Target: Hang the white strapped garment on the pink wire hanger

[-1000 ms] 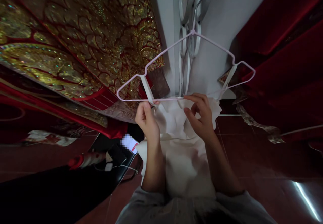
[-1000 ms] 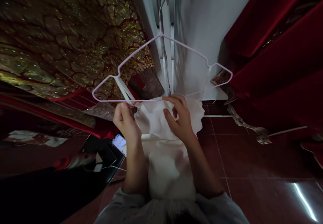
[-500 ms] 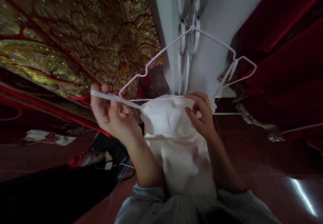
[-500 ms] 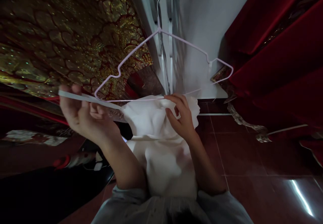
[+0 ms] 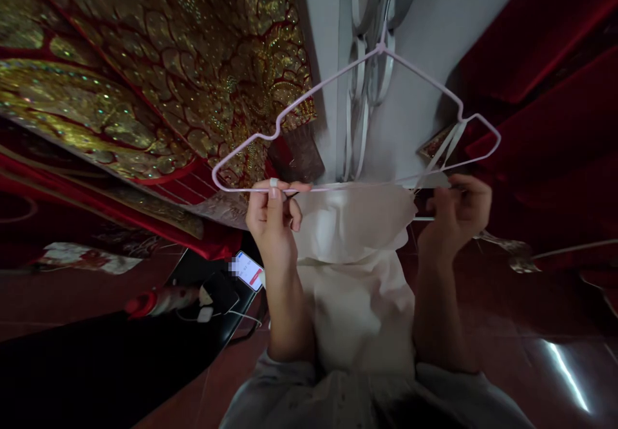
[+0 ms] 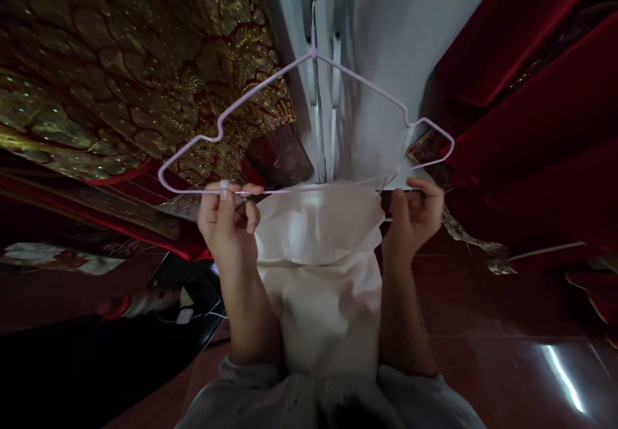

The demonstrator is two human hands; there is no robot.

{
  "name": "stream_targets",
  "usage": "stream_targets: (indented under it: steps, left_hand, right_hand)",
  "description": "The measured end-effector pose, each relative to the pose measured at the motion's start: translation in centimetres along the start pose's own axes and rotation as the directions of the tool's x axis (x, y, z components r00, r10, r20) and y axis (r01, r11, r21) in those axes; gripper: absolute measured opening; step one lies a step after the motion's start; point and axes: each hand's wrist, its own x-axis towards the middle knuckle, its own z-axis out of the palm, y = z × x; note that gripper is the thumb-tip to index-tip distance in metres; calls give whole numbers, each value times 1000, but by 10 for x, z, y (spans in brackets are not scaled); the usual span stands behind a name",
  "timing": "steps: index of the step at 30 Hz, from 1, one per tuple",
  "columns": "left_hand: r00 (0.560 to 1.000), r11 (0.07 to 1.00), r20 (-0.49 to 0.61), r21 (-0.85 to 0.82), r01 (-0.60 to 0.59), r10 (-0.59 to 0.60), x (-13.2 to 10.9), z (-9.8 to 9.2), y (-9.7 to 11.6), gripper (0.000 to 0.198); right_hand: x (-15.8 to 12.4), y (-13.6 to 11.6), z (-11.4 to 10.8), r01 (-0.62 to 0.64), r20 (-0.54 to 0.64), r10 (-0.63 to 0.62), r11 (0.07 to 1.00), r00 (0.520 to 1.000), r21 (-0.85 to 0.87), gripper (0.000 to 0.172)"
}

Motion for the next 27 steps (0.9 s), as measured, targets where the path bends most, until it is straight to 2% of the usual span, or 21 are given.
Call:
stream_targets:
  steps: [2, 3, 7, 11, 15, 18, 21, 23, 25, 27]
  left_hand:
    - [1000, 1000, -5, 7, -10, 10, 3, -2, -2, 37]
    - [1000, 1000, -13, 7, -12, 12, 4, -2, -3, 38]
    - [1000, 1000, -23, -8, -8, 8, 5, -1, -6, 41]
    - [999, 1000, -29, 5, -20, 20, 8, -3, -6, 42]
    - [1000, 1000, -21, 18, -11, 12, 12, -6, -5, 46]
    - [1000, 1000, -4, 4, -9, 9, 13, -9, -4, 44]
    - [1000, 1000, 16, 0, -4, 4, 12, -11, -2, 44]
    - [1000, 1000, 26, 5, 3, -3, 12, -12, 0, 44]
    - [1000, 1000, 25, 5, 4, -4, 11, -13, 0, 44]
    - [1000, 1000, 18, -6, 7, -7, 11, -13, -2, 43]
  right_hand:
    - [11, 6, -6, -64, -100, 67, 998, 993, 24, 35]
    - [15, 6, -6, -90, -97, 93, 995, 991, 33, 36]
    - [19, -4, 3, -173, 96, 167, 984, 981, 54, 40]
    - [13, -17, 4, -223, 162, 206, 970, 965, 94, 44]
    - [11, -34, -1, -192, 232, 161, 974, 959, 118, 34]
    - [30, -36, -5, -80, 249, 44, 988, 967, 135, 22]
    - [66, -14, -11, 116, 75, -123, 989, 990, 90, 48]
    - [88, 10, -18, 197, -109, -186, 975, 977, 102, 58]
    - [96, 33, -26, 198, -267, -161, 973, 950, 116, 52]
    - [88, 47, -33, 192, -350, -138, 974, 926, 124, 39]
